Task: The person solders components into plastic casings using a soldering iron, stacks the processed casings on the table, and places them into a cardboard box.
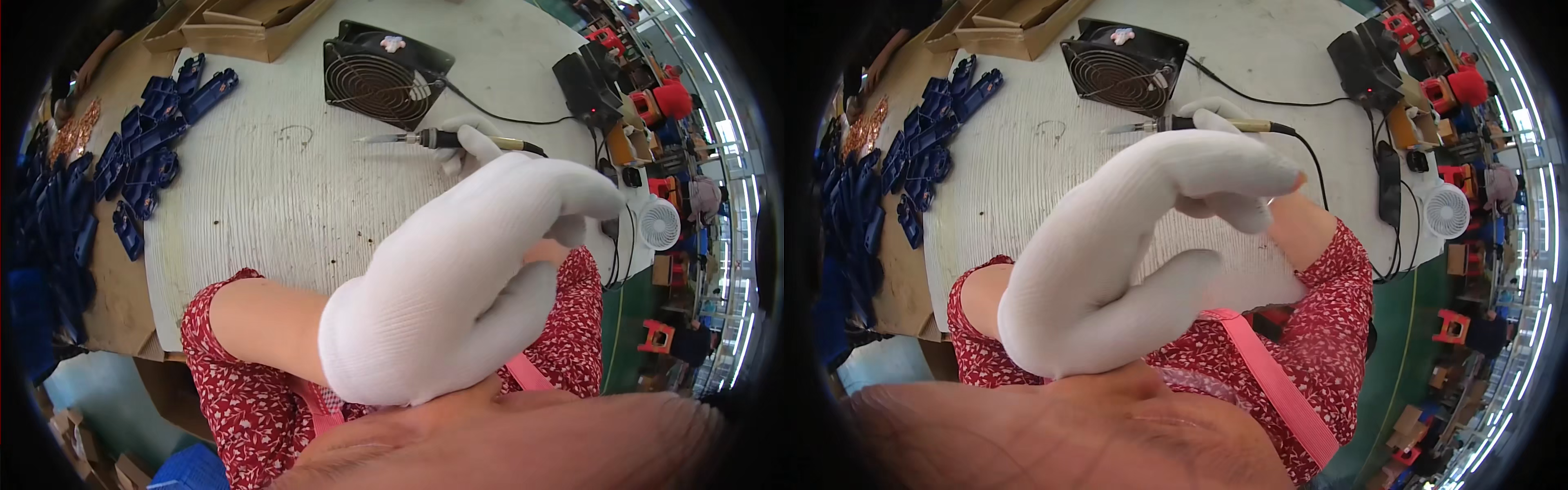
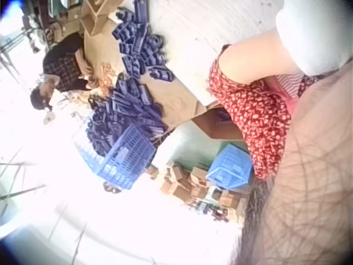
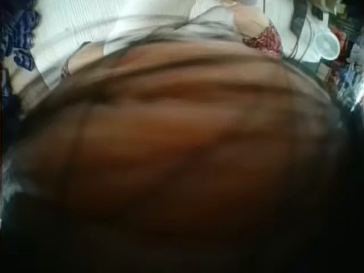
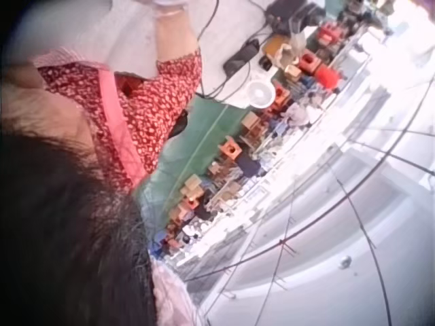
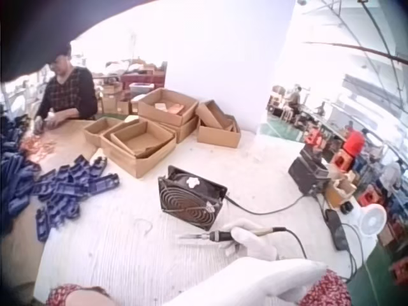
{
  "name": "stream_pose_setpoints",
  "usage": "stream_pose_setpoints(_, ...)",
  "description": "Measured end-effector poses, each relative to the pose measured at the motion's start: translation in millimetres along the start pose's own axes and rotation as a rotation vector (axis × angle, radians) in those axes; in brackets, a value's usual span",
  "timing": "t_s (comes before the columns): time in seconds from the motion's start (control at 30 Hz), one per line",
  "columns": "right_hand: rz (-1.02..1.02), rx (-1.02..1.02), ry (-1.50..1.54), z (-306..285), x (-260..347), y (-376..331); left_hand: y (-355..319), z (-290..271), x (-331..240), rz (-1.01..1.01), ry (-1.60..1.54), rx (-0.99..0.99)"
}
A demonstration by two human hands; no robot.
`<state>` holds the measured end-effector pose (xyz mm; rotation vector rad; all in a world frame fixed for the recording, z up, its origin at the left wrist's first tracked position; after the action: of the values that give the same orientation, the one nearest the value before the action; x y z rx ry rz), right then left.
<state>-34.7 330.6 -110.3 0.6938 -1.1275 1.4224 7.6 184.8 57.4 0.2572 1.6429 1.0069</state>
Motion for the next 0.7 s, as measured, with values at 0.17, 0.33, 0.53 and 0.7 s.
stream_pose_setpoints(0.17, -0.036, -0.002, -0.024, -11.8, -6.9, 2.6, -4.6, -2.4, 10.0, -0.030, -0.019, -0.228)
stream_pose_setpoints(0.33, -0.089, 0.016, -0.028, -19.4, -8.5, 5.9, -11.6, 2.4, 23.5, -0.214, 0.034, -0.180)
stream_pose_setpoints(0.53, -0.127, -0.041, -0.008, -21.0, -7.1, 7.2, -11.8, 12.7, 14.0, -0.122, 0.193, -0.045)
stream_pose_setpoints(0.7, -0.118, 0.045, 0.016, -2.5, -3.7, -2.1, -11.6, 29.7, -7.4, 0.187, 0.438, 0.116)
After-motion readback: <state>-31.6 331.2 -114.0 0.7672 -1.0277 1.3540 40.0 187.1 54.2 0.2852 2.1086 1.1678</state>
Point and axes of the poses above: each hand's wrist, its own y-axis towards the middle knuckle, its own z-axis out of the palm, x = y × z, the point moved 9 cm from there along y, towards the middle knuckle, and after that the axes turned 8 degrees about z, right-handed, at the moved point
